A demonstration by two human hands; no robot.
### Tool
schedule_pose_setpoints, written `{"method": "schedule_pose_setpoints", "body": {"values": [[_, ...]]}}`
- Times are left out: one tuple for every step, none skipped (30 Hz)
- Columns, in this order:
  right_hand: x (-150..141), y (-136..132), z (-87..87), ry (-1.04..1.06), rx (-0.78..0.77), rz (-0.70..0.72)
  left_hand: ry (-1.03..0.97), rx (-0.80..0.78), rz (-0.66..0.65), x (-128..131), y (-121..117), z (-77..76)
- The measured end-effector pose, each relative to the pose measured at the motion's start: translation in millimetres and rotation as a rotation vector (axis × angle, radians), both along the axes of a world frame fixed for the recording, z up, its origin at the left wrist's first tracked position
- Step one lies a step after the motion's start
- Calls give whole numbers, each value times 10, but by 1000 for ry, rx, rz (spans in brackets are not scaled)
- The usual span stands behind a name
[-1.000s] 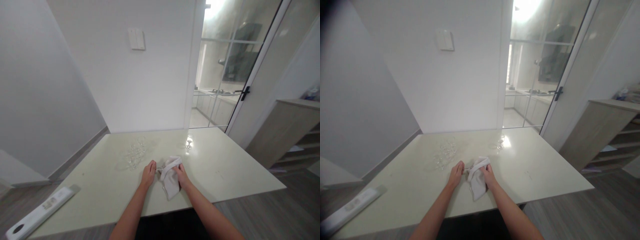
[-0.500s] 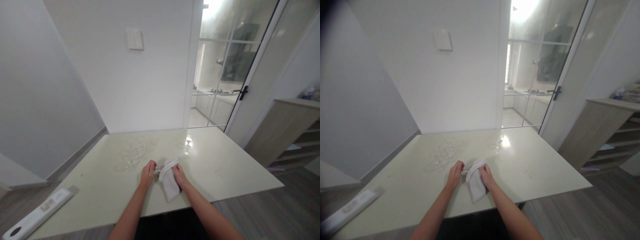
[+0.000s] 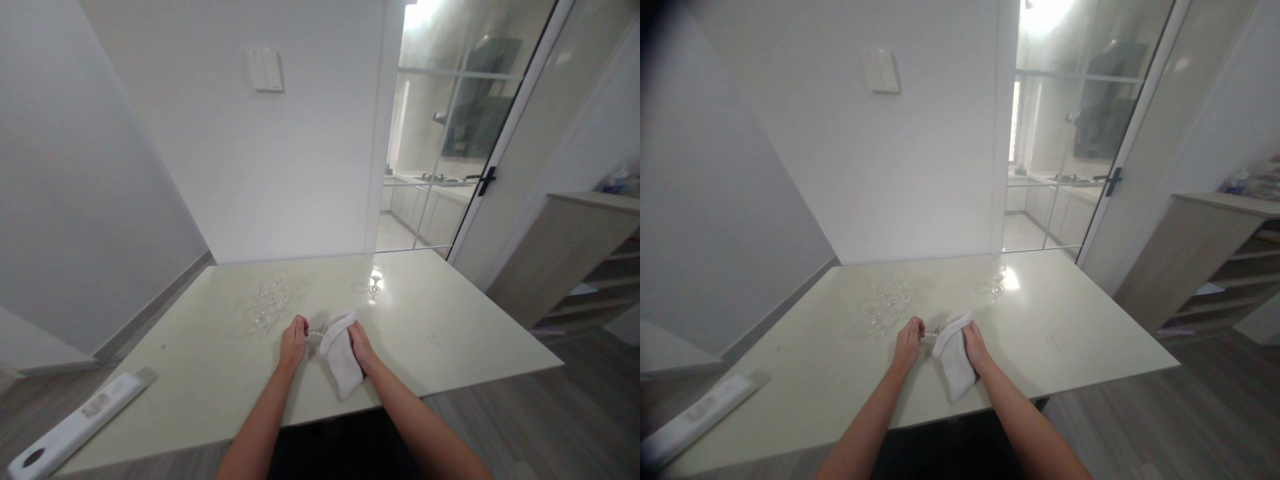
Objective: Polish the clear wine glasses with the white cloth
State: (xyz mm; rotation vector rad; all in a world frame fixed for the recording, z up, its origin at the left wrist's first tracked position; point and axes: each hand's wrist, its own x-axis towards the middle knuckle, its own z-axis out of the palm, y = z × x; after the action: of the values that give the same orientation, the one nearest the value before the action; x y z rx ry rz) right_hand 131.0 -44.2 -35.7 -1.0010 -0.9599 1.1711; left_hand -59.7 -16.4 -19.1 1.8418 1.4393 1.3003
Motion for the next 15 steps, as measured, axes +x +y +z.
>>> {"method": "schedule_pose_setpoints", "body": {"values": [[-6,-1,-8,-5,20,12,-1,-2,11,0,3,-1],[-11,-1,-17,-17,49,29,-3,-5,17,0,6,-3],[-17,0,-26,-33,79,49,-6,-11,16,0,8,-7],[-21,2,-34,-48,104,62,-9,-17,10,0,11,-11],[-25,5,-41,-61,119,70,-11,-22,0,0,14,-16],[-27,8,-47,-69,123,71,-12,-25,-10,0,17,-21],[-27,10,-50,-73,119,70,-13,-26,-21,0,20,-27],[-27,11,-51,-76,115,66,-12,-27,-29,-1,23,-31],[-25,11,-49,-78,114,63,-12,-26,-34,-2,26,-35],[-23,10,-46,-80,116,61,-12,-25,-36,-2,28,-37],[-21,7,-41,-80,118,62,-13,-24,-37,-3,30,-38],[-20,4,-37,-80,118,65,-13,-23,-37,-3,32,-38],[-18,1,-32,-78,116,68,-12,-21,-38,-3,33,-37],[-17,-2,-29,-78,114,72,-11,-20,-38,-3,34,-36],[-16,-4,-28,-79,114,76,-8,-20,-37,-3,35,-34]]}}
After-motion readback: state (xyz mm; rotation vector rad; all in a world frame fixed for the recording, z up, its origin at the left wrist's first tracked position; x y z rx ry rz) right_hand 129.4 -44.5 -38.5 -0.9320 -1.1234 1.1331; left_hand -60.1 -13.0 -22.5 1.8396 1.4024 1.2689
